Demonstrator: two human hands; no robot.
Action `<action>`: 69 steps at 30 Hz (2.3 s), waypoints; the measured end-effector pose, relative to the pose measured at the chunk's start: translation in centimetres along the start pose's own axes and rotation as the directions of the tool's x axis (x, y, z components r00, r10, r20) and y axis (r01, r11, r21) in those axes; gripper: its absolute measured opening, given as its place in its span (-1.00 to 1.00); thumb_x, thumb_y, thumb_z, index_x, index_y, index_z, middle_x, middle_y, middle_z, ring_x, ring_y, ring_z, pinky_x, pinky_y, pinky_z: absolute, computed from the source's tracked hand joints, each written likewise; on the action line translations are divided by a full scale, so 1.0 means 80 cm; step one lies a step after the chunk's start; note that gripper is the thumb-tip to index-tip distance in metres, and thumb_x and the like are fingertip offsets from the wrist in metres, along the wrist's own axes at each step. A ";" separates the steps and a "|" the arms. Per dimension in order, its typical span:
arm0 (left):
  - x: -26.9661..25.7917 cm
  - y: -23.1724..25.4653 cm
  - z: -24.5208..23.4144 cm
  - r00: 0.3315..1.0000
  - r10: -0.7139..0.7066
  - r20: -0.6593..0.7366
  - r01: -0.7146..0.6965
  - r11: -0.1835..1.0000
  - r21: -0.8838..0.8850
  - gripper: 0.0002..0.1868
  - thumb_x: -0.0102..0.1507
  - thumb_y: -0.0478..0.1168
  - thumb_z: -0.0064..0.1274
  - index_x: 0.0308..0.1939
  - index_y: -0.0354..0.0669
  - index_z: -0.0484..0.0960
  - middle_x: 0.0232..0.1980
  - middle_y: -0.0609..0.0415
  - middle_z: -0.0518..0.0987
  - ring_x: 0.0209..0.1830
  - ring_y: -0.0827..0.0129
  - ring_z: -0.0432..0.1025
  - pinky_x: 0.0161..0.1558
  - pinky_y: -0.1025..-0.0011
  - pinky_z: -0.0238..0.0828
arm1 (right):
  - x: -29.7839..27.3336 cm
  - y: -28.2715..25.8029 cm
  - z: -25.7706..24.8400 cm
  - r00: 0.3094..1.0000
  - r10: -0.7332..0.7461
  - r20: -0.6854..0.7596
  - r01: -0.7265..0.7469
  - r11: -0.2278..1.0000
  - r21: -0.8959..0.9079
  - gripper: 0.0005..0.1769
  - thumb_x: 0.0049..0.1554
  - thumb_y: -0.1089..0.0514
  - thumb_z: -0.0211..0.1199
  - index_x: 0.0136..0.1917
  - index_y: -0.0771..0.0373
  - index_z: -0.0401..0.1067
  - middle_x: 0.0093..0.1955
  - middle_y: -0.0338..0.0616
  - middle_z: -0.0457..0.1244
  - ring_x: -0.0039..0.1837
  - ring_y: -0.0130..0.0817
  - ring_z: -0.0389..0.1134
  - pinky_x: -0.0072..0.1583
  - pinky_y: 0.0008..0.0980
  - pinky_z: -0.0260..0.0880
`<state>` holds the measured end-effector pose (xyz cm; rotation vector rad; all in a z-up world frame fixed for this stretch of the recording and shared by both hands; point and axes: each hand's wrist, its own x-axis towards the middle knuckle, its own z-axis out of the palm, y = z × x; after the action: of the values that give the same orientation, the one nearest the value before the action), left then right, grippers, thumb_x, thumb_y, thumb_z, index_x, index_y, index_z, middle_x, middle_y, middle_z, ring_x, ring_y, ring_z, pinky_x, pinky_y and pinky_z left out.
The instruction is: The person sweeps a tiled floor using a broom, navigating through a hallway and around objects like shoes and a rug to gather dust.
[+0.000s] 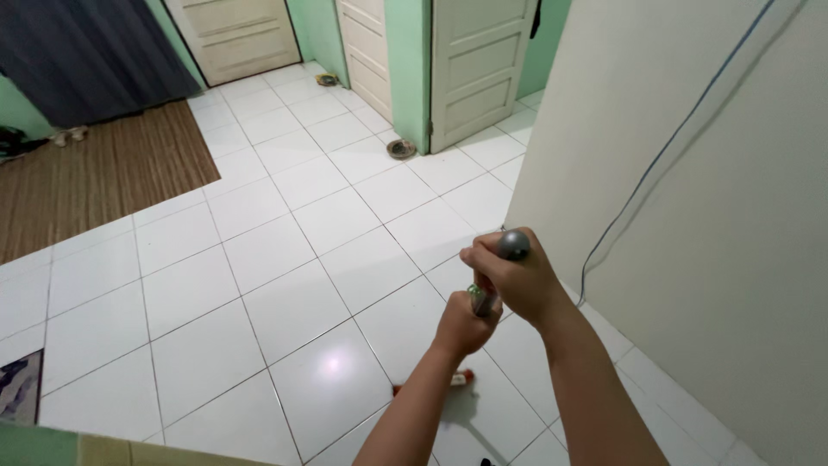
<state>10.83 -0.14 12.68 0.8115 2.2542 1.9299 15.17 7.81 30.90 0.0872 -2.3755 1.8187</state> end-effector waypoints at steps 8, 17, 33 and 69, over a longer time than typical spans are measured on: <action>-0.021 -0.015 -0.043 0.961 0.253 -0.107 -0.222 0.944 0.245 -0.74 0.20 -0.29 0.02 -0.60 -0.20 0.46 -0.62 0.01 0.52 -0.67 0.25 0.41 -0.55 0.32 0.35 | -0.025 -0.027 0.044 0.977 -0.198 0.079 0.201 0.979 -0.033 -0.49 0.13 0.17 0.25 -0.57 0.26 0.14 -0.60 -0.32 0.01 -0.46 -0.57 -0.04 -0.42 -0.43 -0.03; -0.039 -0.126 -0.145 0.979 0.141 -0.147 -0.007 0.744 0.668 -0.81 0.30 -0.19 -0.03 -0.39 -0.14 0.56 -0.37 0.03 0.65 -0.40 0.24 0.59 -0.25 0.39 0.59 | 0.003 0.083 0.127 0.878 -0.356 0.321 0.379 0.925 -0.012 -0.64 0.13 0.20 0.22 -0.48 0.27 0.31 -0.54 -0.28 0.21 -0.46 -0.57 0.11 -0.40 -0.45 0.09; -0.064 0.042 -0.059 0.796 -0.571 -0.200 0.604 0.733 0.312 -0.75 0.26 -0.16 -0.05 -0.18 -0.23 0.66 -0.15 -0.06 0.71 -0.10 0.23 0.58 -0.04 0.22 0.54 | 0.018 0.068 0.026 0.695 -0.262 0.669 0.295 0.953 0.066 -0.56 0.10 0.21 0.27 -0.57 0.23 0.27 -0.60 -0.30 0.11 -0.49 -0.54 0.02 -0.40 -0.42 0.05; -0.240 0.062 -0.039 0.648 -0.675 -0.354 0.762 0.569 0.309 -0.65 0.35 0.07 -0.06 -0.09 -0.06 0.67 -0.08 0.01 0.68 -0.05 0.20 0.58 -0.01 0.24 0.53 | -0.121 0.093 0.068 0.525 -0.350 0.776 0.379 0.912 0.155 -0.52 0.16 0.15 0.31 -0.51 0.27 0.22 -0.56 -0.28 0.03 -0.43 -0.52 -0.04 -0.35 -0.44 0.04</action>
<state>27.89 -10.76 12.52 -0.3478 2.5633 1.1543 23.27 4.14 20.95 1.5972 -2.5460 1.7065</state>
